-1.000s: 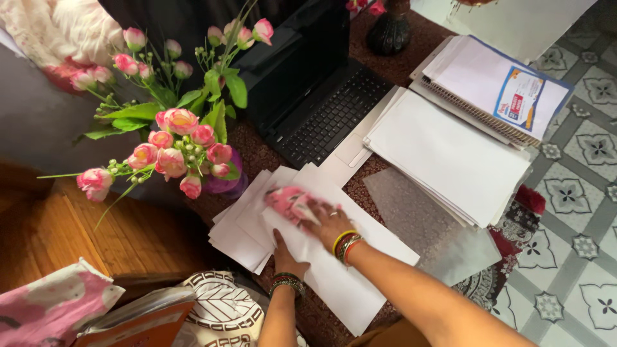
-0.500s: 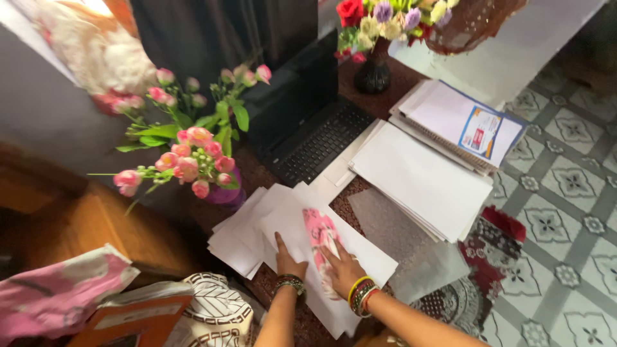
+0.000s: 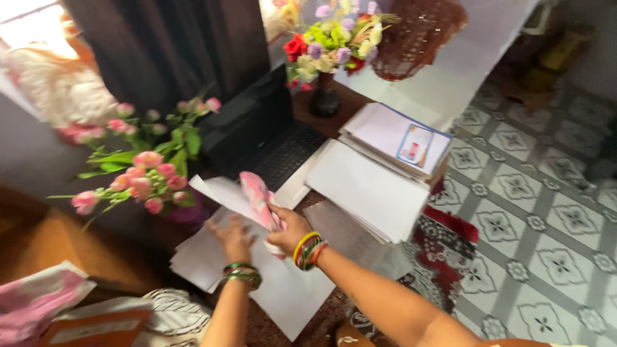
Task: The person wipes the surface of several white sheets of paper with a pink patterned cloth. They handle the papers one at a time, wiping each sheet and then placing it on a stack. The person also briefly adjusts the position of a laptop on the desk.
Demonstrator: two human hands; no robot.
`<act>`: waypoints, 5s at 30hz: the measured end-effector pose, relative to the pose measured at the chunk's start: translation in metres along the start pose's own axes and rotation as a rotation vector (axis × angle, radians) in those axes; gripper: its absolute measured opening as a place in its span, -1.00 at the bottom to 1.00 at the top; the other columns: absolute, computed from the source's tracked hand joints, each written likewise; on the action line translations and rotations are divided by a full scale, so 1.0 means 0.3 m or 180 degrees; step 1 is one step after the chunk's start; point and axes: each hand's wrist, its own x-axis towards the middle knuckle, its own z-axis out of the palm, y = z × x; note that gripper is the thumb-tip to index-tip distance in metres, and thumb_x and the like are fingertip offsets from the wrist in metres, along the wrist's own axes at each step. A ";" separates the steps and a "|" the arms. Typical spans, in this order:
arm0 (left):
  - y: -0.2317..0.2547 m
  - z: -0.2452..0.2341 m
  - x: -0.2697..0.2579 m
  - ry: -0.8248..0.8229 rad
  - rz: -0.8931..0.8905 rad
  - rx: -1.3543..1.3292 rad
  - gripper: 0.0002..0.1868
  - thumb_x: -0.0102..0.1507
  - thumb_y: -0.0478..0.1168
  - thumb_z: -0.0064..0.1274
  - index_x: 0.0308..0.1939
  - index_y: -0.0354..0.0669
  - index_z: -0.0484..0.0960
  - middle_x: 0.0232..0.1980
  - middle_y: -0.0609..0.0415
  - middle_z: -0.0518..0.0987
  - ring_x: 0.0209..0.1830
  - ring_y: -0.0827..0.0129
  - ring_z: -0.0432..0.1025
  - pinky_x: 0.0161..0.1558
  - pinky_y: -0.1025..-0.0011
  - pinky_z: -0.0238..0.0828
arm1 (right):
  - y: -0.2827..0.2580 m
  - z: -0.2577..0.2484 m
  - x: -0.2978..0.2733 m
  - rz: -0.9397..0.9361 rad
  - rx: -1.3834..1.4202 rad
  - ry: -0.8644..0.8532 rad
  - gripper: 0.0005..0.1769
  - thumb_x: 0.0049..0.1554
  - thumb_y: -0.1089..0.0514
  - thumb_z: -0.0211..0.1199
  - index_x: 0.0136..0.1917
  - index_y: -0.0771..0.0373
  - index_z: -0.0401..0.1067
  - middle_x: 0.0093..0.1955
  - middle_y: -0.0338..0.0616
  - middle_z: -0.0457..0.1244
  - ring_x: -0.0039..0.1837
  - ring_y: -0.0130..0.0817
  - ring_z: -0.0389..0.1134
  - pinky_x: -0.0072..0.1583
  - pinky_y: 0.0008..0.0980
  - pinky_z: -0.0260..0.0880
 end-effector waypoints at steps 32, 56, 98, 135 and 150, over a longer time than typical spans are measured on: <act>-0.471 -0.438 -0.120 0.0593 -0.0151 0.2841 -0.03 0.06 -0.58 0.20 0.47 -0.05 0.08 0.47 -0.21 0.29 0.50 0.05 0.19 0.43 0.25 0.13 | 0.309 0.080 -0.189 -0.0365 -0.3152 -0.3388 0.01 0.06 0.05 0.35 0.64 -0.18 -0.11 0.72 -0.04 -0.43 0.70 0.04 -0.38 0.55 0.19 -0.26; -0.429 -0.451 -0.079 0.0315 -0.0657 0.3118 -0.08 0.06 -0.48 0.28 0.44 -0.09 0.16 0.40 -0.15 0.39 0.43 0.07 0.28 0.42 0.24 0.21 | 0.272 0.289 -0.202 0.0597 -0.2782 -0.2737 0.04 0.00 0.42 0.22 0.61 -0.26 -0.02 0.73 -0.12 -0.48 0.67 0.00 -0.28 0.54 -0.02 -0.06; -0.491 -0.383 -0.182 0.0332 -0.0898 0.4153 0.03 0.14 -0.64 -0.12 0.61 0.06 -0.12 0.61 -0.18 0.01 0.60 0.09 0.06 0.54 0.40 0.02 | 0.365 0.063 -0.050 0.0359 -0.3152 -0.2717 -0.14 0.09 0.15 0.34 0.58 -0.23 0.09 0.74 -0.12 -0.37 0.64 -0.03 -0.10 0.48 -0.04 0.16; 0.255 0.341 -0.379 -0.0308 0.1415 0.2750 0.09 0.01 -0.51 0.26 0.57 -0.08 0.09 0.46 -0.05 0.33 0.37 0.22 0.33 0.29 0.37 0.27 | 0.200 -0.443 -0.100 0.2402 0.2117 0.0758 0.12 0.03 0.34 0.34 0.66 -0.08 -0.20 0.15 0.04 0.35 0.02 -0.07 0.44 -0.04 0.00 0.54; 0.067 0.890 -0.330 -0.0745 0.1272 0.2516 0.04 0.05 -0.53 0.17 0.57 -0.15 0.03 0.43 -0.10 0.31 0.24 0.14 0.40 0.16 0.33 0.43 | 0.257 -0.979 0.026 0.0925 -0.0108 0.1285 -0.52 0.05 0.32 0.27 0.24 0.06 0.56 -0.24 -0.29 0.36 -0.27 -0.55 0.27 -0.16 -0.47 0.36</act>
